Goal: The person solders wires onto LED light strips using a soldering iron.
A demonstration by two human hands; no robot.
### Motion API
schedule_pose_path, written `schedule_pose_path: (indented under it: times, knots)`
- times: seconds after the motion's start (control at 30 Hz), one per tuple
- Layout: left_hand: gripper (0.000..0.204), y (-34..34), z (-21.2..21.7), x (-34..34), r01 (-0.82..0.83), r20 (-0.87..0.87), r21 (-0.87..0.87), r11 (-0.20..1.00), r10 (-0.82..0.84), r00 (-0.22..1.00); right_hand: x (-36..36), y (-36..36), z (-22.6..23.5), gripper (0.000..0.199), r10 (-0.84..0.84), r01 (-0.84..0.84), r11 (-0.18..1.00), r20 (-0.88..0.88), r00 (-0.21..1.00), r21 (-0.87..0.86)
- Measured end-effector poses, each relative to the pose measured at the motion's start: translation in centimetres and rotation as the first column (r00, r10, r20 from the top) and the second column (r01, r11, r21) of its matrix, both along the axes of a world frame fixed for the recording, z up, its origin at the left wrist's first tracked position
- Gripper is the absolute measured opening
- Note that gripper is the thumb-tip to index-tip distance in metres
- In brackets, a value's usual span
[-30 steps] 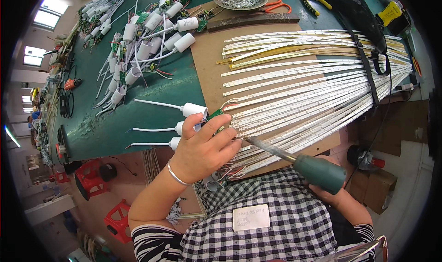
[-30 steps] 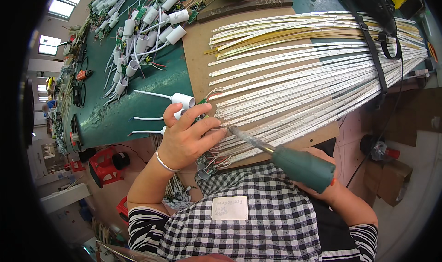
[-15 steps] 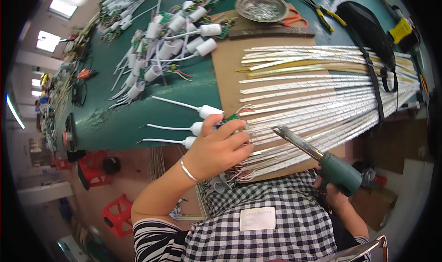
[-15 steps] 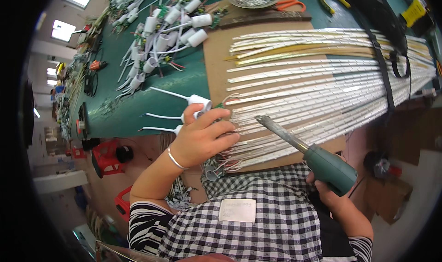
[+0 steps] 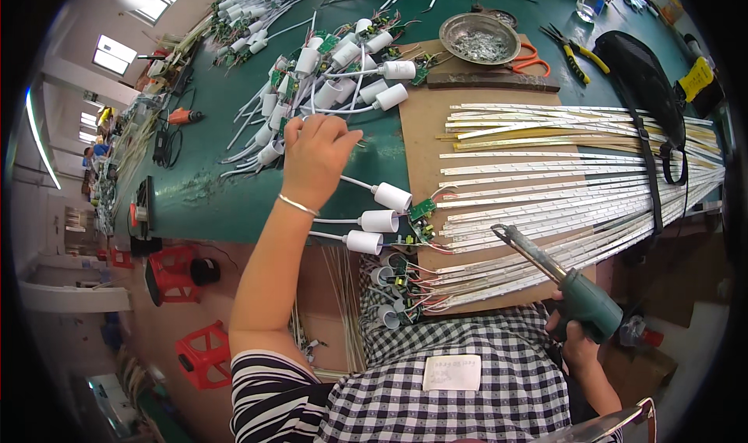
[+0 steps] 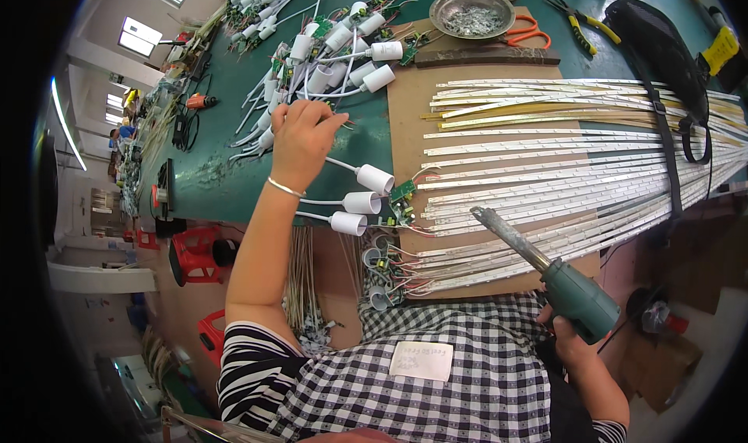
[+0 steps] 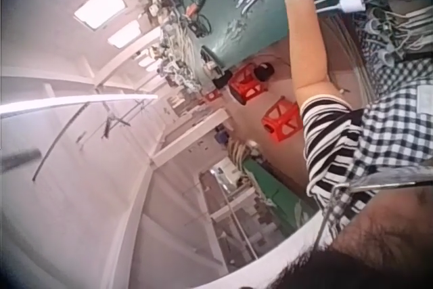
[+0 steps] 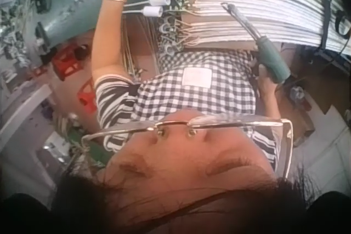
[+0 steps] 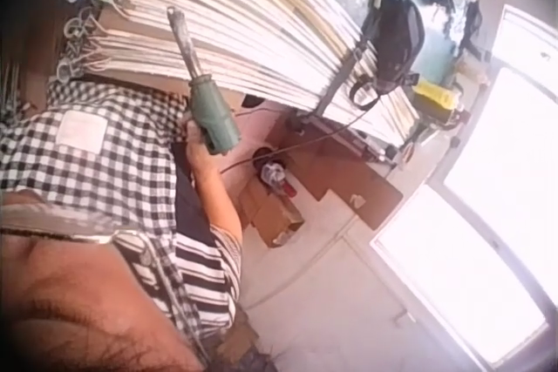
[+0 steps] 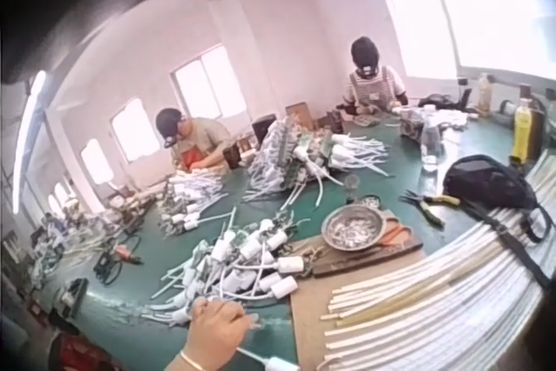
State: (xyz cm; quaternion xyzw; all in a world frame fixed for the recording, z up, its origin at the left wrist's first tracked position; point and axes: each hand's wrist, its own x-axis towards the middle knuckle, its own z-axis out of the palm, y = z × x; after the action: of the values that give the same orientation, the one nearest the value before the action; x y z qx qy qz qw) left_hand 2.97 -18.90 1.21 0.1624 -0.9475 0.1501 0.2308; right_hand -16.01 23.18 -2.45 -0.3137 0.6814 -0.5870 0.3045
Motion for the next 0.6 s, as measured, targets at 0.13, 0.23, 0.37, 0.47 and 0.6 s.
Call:
schedule_pose_path:
  times: [0.13, 0.23, 0.37, 0.47, 0.6]
  knots:
    - [0.019, -1.4, -0.8, -0.4, 0.029, 0.105, -0.091, 0.995, -0.019, 0.994, -0.2, 0.5, -0.3, 0.064, 0.038, -0.042, 0.996, 0.046, 0.998, 0.084]
    - [0.015, -1.7, -1.1, -0.8, 0.059, 0.119, -0.114, 0.992, -0.045, 0.992, 0.0, 0.8, -0.4, 0.066, 0.006, -0.008, 0.996, 0.03, 1.0, 0.089]
    - [0.012, -1.9, -1.3, -0.8, 0.08, 0.139, -0.097, 0.992, -0.066, 0.988, 0.0, 0.7, 0.4, 0.067, 0.022, -0.032, 0.991, 0.077, 0.997, 0.127]
    - [0.016, -2.0, -1.2, -1.1, 0.107, 0.136, -0.106, 0.989, -0.092, 0.986, 0.0, 0.9, 0.5, 0.066, 0.031, -0.047, 0.987, 0.104, 0.994, 0.156]
    - [0.017, -0.5, 0.1, -1.2, 0.065, 0.009, -0.017, 0.998, -0.065, 0.998, 0.5, 0.6, -0.7, 0.065, -0.104, 0.101, 0.989, 0.014, 0.995, 0.112]
